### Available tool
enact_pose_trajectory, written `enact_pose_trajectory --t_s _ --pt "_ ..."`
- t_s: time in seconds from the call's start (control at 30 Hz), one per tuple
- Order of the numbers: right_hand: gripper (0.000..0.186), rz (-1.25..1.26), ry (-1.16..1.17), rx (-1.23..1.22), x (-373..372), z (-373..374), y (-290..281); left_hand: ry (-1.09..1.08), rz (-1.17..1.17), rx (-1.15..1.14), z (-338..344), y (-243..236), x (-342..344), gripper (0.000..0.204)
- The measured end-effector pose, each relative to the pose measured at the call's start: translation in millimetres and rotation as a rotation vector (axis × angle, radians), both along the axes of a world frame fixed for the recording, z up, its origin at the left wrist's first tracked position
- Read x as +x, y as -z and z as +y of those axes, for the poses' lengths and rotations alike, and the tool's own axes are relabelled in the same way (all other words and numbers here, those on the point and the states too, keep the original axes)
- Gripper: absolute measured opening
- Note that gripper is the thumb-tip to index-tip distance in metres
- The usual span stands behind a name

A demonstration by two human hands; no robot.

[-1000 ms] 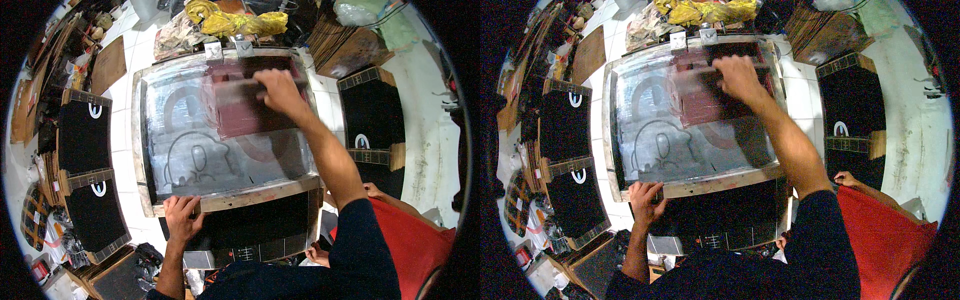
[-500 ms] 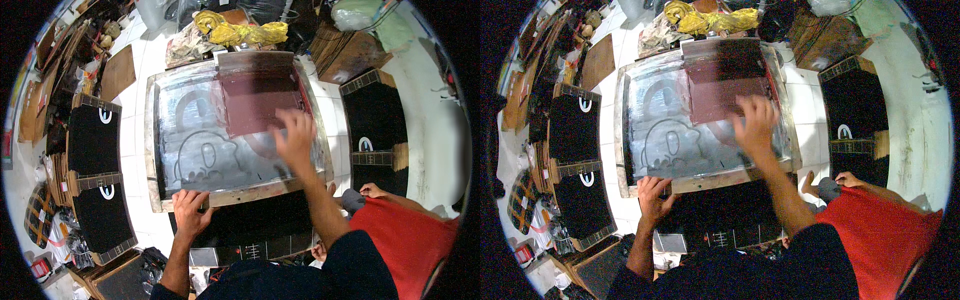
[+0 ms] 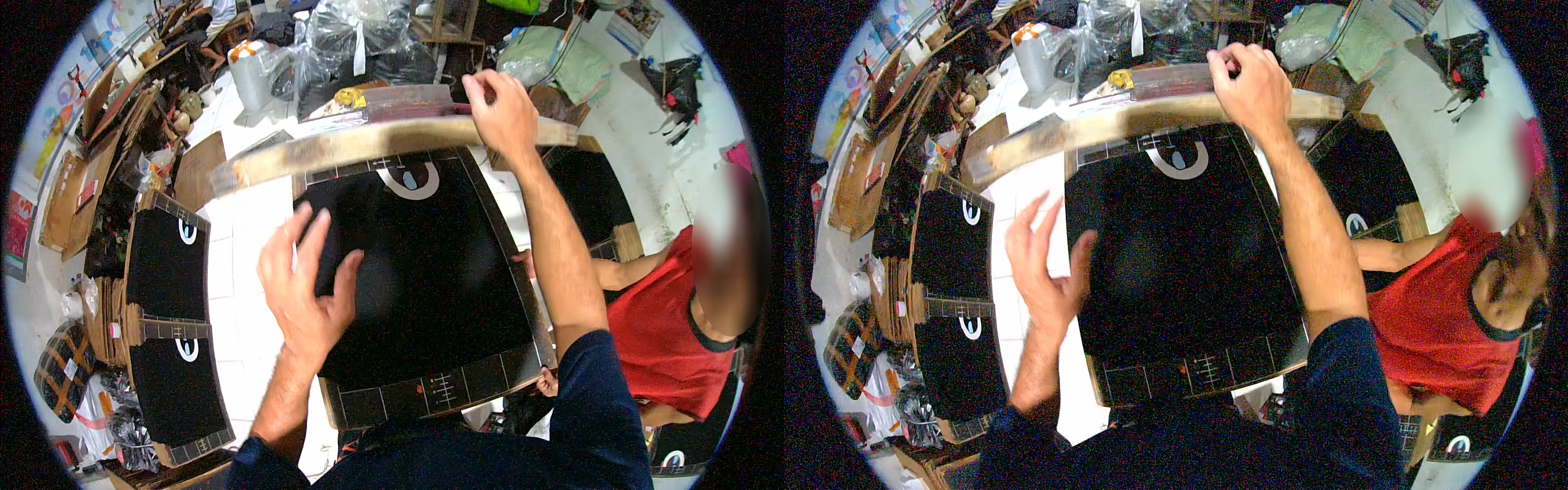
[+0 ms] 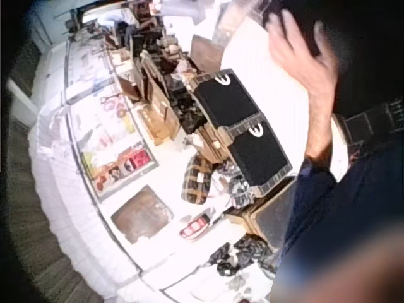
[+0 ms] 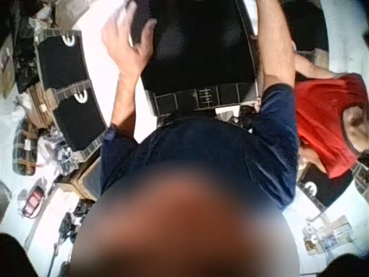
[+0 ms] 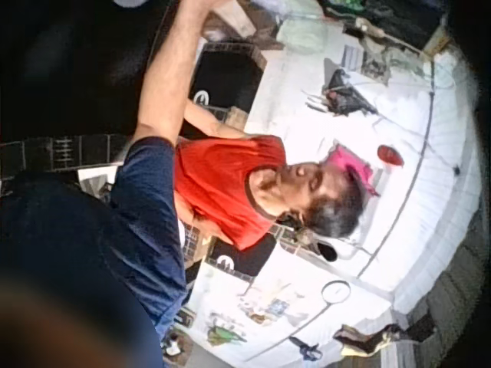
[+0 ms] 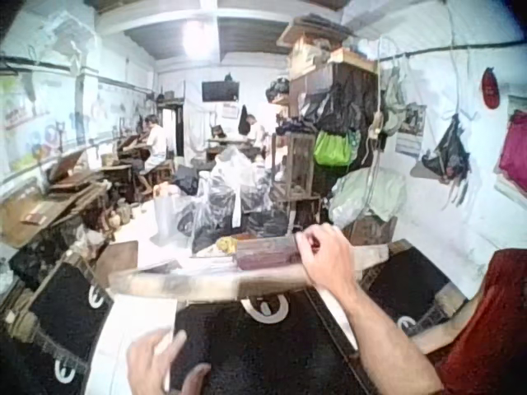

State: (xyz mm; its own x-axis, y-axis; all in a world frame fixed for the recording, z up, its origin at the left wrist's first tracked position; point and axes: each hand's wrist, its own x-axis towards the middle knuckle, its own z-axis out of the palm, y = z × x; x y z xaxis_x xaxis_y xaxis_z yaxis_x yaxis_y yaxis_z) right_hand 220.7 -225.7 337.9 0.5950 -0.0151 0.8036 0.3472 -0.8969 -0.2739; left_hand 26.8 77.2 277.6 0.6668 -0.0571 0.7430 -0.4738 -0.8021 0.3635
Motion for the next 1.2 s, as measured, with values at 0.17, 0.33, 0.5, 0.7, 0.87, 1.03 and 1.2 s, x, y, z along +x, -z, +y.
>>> enact_pose_trajectory --t_s 0.17,0.33,0.5,0.7,0.87,1.03,1.2 --pt "0.04 0.23 0.122 -0.004 42 8 -48 0.051 0.363 -0.154 17 56 -53 0.064" --pt "0.04 0.379 0.182 0.007 52 7 -57 0.045 0.472 -0.213 21 83 -70 0.072" --pt "0.037 0.336 0.176 0.037 34 17 -49 0.091 0.389 -0.243 17 80 -55 0.074" --pt "0.031 0.173 0.106 0.055 11 13 -12 0.427 0.771 -0.923 -17 46 1 0.064" --pt "0.024 -0.051 0.002 -0.004 -33 6 48 0.47 0.494 -1.413 -62 44 28 0.084" --pt "0.008 0.126 -0.424 0.362 -109 -32 160 0.071 0.701 -1.863 -63 120 9 0.075" --pt "0.016 0.196 -0.116 0.494 -148 -197 264 -0.603 0.874 -1.843 -58 244 -9 0.063"
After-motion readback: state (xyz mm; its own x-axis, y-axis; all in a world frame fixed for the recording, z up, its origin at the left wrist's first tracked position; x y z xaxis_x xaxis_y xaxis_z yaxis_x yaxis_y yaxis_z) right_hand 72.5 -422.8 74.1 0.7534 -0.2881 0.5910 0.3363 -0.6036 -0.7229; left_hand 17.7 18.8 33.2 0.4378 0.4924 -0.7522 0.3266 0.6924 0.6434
